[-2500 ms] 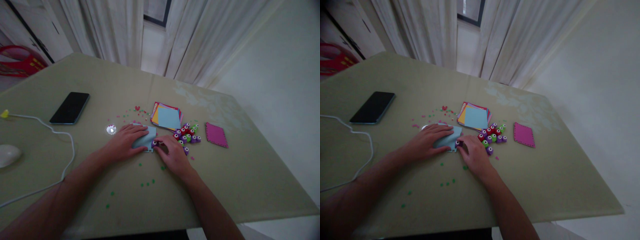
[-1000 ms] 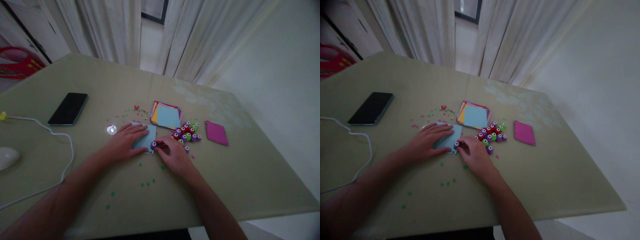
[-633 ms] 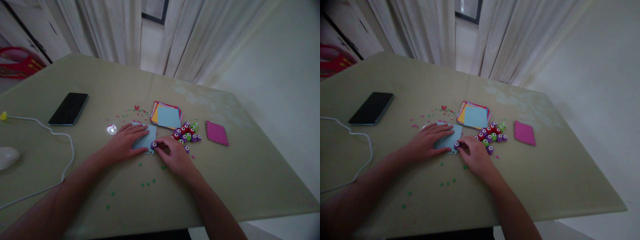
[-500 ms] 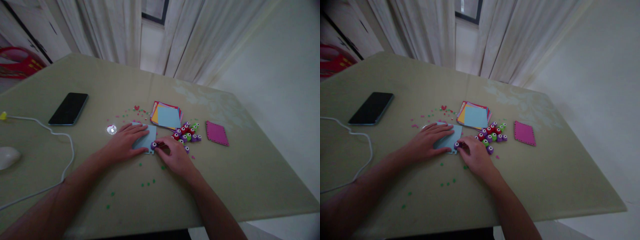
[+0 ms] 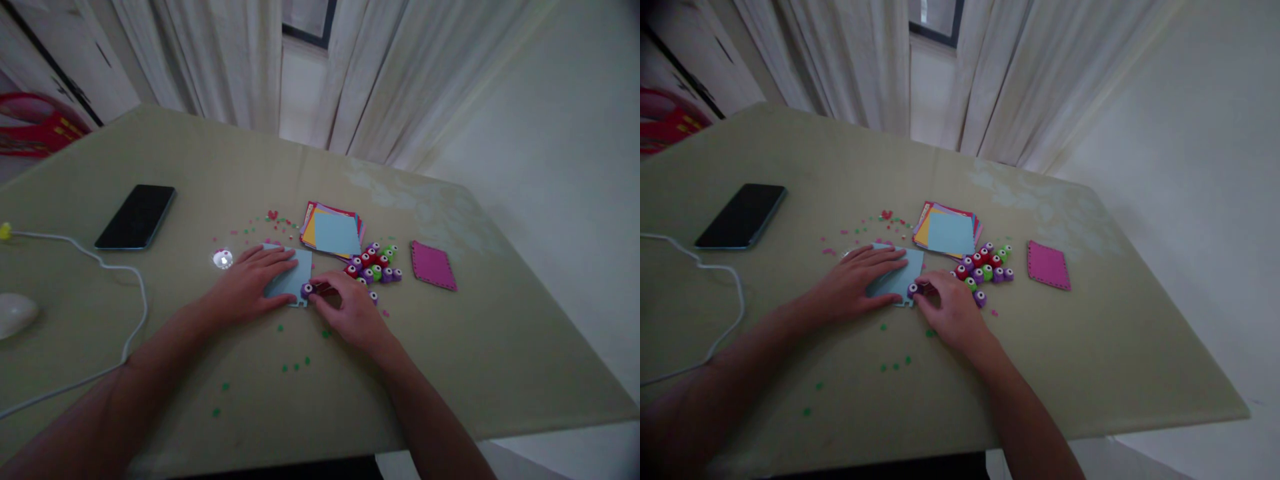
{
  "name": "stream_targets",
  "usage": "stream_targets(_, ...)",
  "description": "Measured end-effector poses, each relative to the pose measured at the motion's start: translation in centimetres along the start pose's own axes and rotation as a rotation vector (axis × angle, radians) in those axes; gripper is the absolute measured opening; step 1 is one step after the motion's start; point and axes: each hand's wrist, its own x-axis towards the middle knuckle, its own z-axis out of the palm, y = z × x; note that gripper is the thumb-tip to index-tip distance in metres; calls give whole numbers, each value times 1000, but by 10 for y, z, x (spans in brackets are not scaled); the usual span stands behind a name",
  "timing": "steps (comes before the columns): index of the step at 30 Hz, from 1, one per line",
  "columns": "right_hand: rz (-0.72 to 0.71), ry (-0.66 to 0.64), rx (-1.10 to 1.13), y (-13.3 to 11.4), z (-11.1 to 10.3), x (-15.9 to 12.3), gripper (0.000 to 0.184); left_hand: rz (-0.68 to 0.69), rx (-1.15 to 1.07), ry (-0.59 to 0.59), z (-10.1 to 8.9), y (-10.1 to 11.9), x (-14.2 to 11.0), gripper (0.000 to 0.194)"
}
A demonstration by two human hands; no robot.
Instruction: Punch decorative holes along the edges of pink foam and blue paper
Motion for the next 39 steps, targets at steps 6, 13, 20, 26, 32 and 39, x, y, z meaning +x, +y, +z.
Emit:
stream_targets(6,104,25,106,0,-7,9,11,-3,-10,9,0,-1,1,73)
stream_targets(13,143,-221,-116,-11,-24,46,5,17,-4,23,1,-2,1,71)
stream_targets(20,178,-399,-183,-16,-35,66,8,11,-14,25,1,-1,3,71)
stream_targets(26,250,-532,-252,-20,-38,78,16,8,-14,23,2,0,3,70)
stream_targets(32,253,-657,-527,-42,-36,94,21,12,-14,37,5,-2,3,69)
stream_targets(39,130,-774,-814,-54,-29,102,25,18,-2,39,5,-3,4,69)
